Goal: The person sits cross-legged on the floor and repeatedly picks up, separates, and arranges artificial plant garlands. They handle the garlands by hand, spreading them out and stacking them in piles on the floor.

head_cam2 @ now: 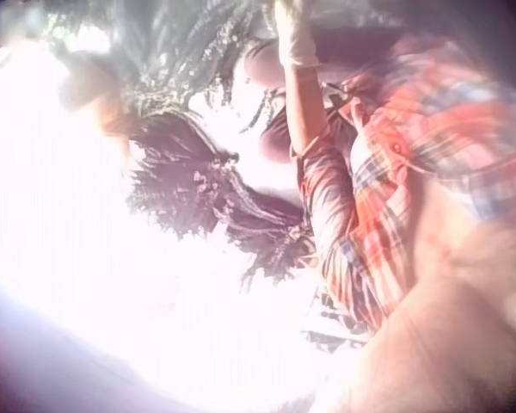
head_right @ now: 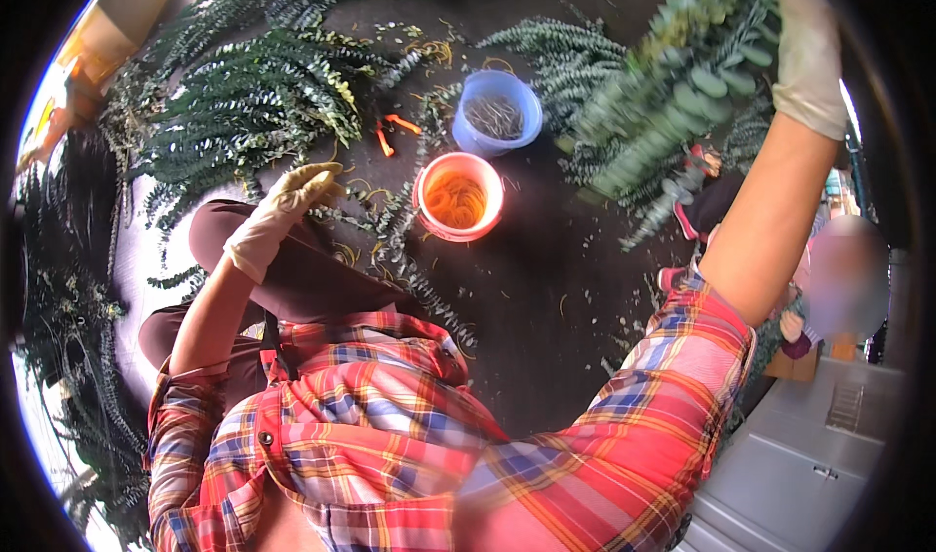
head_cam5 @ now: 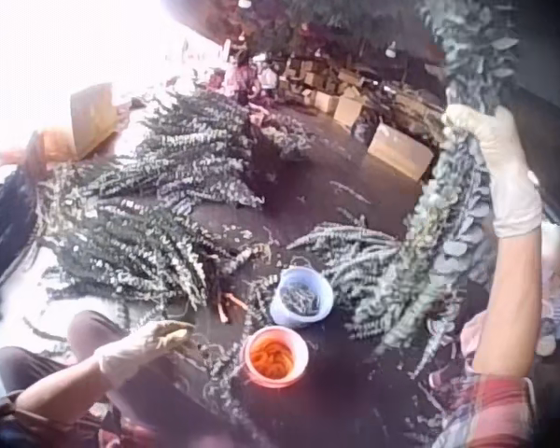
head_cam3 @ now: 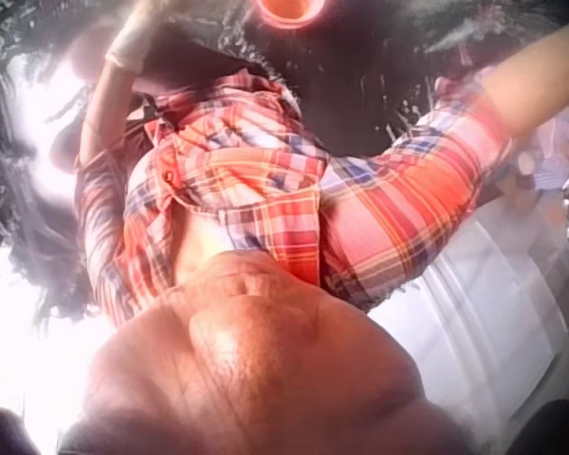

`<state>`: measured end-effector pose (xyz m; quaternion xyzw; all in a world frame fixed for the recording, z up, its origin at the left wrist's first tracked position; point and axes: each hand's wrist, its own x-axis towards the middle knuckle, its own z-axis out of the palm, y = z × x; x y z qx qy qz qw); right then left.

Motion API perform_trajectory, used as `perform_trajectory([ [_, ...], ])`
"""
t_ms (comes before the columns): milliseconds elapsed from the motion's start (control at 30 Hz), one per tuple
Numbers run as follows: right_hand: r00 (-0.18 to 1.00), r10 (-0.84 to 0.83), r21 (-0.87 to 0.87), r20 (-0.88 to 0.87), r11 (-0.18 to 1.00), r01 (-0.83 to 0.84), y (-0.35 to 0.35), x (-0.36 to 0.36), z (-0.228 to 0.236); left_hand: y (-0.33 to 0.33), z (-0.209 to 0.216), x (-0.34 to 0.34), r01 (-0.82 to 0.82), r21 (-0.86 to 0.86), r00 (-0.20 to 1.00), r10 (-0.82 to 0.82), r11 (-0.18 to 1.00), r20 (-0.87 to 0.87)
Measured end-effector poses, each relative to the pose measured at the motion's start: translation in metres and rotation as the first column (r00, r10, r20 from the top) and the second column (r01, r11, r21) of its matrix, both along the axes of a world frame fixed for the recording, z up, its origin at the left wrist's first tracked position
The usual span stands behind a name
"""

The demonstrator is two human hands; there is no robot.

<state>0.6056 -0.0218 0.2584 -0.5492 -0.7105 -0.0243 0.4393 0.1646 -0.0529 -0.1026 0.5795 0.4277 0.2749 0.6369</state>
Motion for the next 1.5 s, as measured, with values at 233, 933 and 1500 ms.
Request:
perform_trajectory([
  [233,0.978,-0.203,-0.372,0.049,0.905,0.206,-0.030,0.046,-0.156,0.000,0.006,-0.008,-0.006,-0.009,1.000,0.006,1.000,0.019],
  [933,0.618,-0.578,-0.826,0.532,-0.196,0.528,-0.189,0.049,-0.619,-0.007,0.089,-0.116,-0.473,0.301,0.775,0.554,0.828,-0.305],
  [1500,0.612,-0.559,-0.826,0.559,-0.314,0.468,-0.196,0.020,-0.635,-0.016,0.112,-0.038,-0.271,0.368,0.686,0.446,0.890,-0.574],
])
